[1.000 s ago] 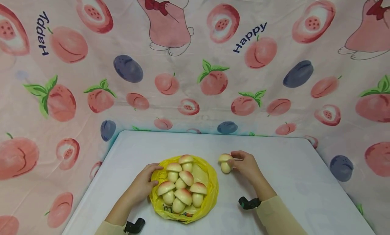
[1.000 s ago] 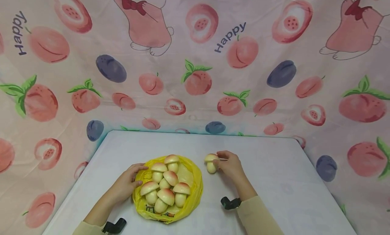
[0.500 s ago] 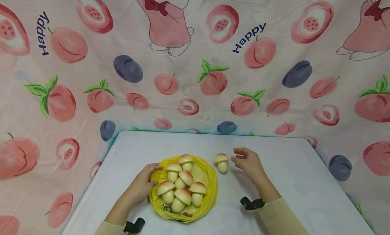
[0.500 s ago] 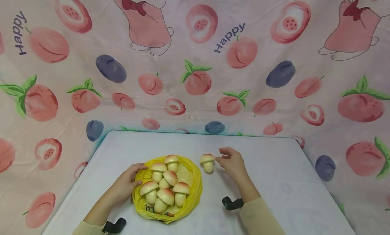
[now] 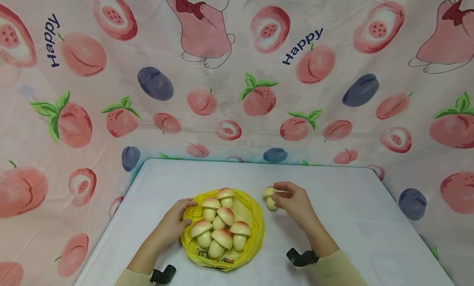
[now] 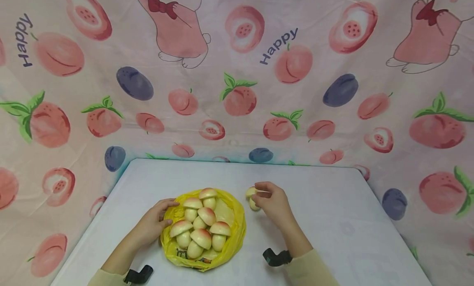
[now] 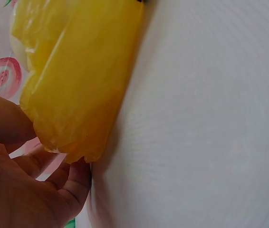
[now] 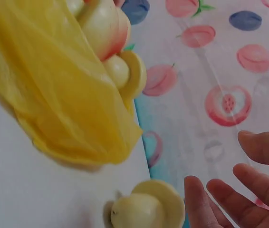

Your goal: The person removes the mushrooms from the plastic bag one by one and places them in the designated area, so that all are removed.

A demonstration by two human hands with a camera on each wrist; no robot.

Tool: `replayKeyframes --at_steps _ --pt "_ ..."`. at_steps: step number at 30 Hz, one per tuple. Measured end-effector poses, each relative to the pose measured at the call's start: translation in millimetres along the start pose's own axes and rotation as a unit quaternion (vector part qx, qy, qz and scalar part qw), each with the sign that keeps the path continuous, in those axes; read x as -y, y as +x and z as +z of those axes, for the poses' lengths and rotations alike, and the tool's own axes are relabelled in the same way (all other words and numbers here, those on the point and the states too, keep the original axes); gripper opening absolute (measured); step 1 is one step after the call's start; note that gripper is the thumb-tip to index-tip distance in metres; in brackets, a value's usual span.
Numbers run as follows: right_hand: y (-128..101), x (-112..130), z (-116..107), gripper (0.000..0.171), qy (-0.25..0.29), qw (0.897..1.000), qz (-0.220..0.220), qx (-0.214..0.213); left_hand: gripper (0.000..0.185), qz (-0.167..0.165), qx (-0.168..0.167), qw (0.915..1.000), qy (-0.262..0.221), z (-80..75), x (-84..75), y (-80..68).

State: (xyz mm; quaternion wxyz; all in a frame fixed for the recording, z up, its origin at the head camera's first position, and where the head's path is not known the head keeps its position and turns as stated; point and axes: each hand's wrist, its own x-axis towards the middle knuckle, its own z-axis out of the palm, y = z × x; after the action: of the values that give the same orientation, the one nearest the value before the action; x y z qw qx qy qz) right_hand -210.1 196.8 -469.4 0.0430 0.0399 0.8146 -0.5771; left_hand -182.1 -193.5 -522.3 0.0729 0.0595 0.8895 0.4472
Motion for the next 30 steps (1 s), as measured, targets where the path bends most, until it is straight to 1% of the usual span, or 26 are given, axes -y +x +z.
replayKeyframes --at_steps 5,9,11,17,19,25,30 --pt "-10 5 17 0.041 0.016 1.000 0.001 0.026 0.049 0.000 -0.001 1.0000 -0.001 -0.1 0.2 -0.2" --pt "-18 6 29 0.035 0.027 0.998 -0.014 0.047 0.049 -0.002 -0.001 1.0000 -0.002 -0.2 -0.1 -0.3" --pt "-22 5 34 0.034 0.034 0.997 -0.019 0.061 0.049 -0.001 -0.001 1.0000 -0.002 -0.2 -0.2 -0.3" --pt "-28 3 46 0.044 0.035 0.994 -0.017 0.100 0.049 -0.003 0.001 1.0000 -0.004 -0.6 -0.6 0.0" --pt "-29 2 49 0.045 0.033 0.993 -0.013 0.108 0.049 -0.003 0.002 1.0000 -0.005 -0.7 -0.4 0.1" --pt "-35 2 56 0.043 0.038 0.992 -0.005 0.123 0.048 -0.003 0.003 1.0000 -0.006 -0.8 0.0 0.3" --pt "-39 2 61 0.044 0.034 0.991 -0.001 0.128 0.048 -0.006 0.003 0.9999 -0.008 -0.6 -0.1 0.1"
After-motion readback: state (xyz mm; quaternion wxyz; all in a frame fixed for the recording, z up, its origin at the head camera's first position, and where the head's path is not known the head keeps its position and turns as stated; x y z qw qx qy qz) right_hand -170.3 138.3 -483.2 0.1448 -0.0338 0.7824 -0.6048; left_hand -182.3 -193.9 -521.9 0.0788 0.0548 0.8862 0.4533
